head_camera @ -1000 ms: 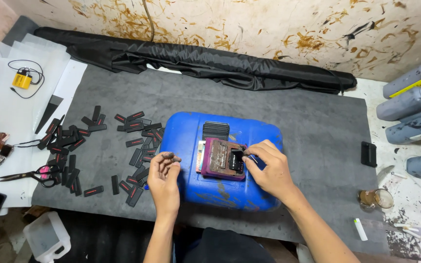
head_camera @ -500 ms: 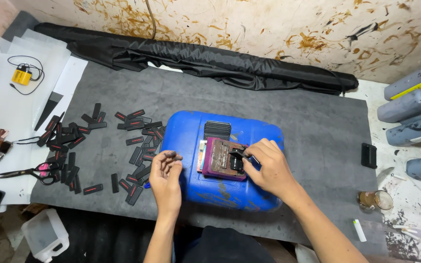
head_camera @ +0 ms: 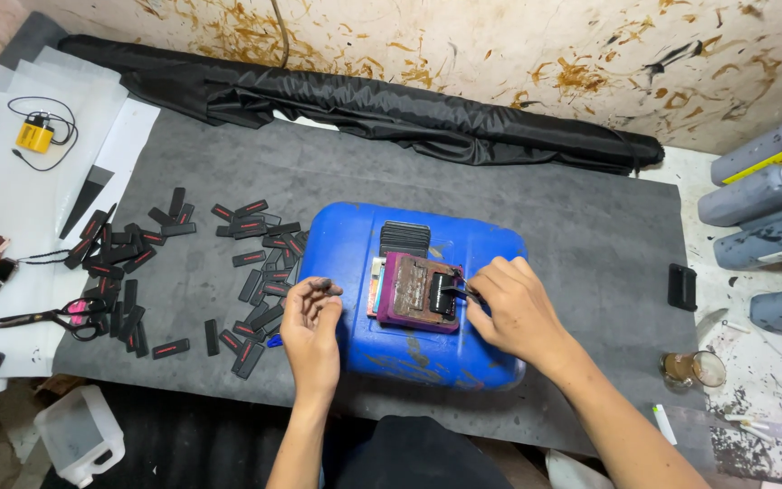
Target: Applying finishing substance to small tags and hanging them on a line with clothespins to dry
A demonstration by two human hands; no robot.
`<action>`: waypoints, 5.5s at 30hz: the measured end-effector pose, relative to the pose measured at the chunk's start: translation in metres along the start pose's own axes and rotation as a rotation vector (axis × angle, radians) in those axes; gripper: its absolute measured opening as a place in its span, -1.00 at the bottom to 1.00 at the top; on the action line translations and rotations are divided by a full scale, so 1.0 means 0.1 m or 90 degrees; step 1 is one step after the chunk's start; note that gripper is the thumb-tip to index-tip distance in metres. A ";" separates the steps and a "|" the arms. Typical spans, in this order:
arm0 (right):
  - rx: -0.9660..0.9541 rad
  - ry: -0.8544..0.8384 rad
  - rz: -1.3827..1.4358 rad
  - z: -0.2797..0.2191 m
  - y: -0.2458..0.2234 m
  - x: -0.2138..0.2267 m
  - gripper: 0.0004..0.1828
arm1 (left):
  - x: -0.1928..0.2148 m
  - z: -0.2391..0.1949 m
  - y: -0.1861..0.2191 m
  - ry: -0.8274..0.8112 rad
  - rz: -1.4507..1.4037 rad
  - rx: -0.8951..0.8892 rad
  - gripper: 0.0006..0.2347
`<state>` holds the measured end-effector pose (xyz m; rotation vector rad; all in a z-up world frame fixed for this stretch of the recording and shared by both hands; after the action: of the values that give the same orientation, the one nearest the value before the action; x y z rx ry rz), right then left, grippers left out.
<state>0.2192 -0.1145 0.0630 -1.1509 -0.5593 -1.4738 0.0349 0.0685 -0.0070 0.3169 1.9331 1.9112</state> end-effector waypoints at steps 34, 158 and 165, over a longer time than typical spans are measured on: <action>-0.494 -0.166 0.875 -0.59 0.50 -0.04 -0.89 | -0.37 -0.10 0.51 -0.179 0.107 -0.149 -0.81; -0.374 0.309 0.843 -0.50 0.11 -0.15 -0.87 | -0.68 -0.49 0.40 -0.148 -0.072 -0.162 -0.62; -0.307 0.214 0.595 -0.25 0.19 -0.19 -0.84 | -0.32 -0.37 0.32 -0.027 -0.104 -0.222 -0.63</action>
<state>0.2264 -0.1319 0.0307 -1.2337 0.5550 -0.9333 0.0433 0.0226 0.0276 0.0939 1.5108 2.0635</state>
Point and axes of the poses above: each hand's wrist, its own z-axis towards the middle knuckle, its own x-axis out of the back of the hand, y = z × x, the point moved 8 cm from there along z, towards the middle knuckle, and after that the axes turned 4 degrees about -x, right-handed, at the moved point
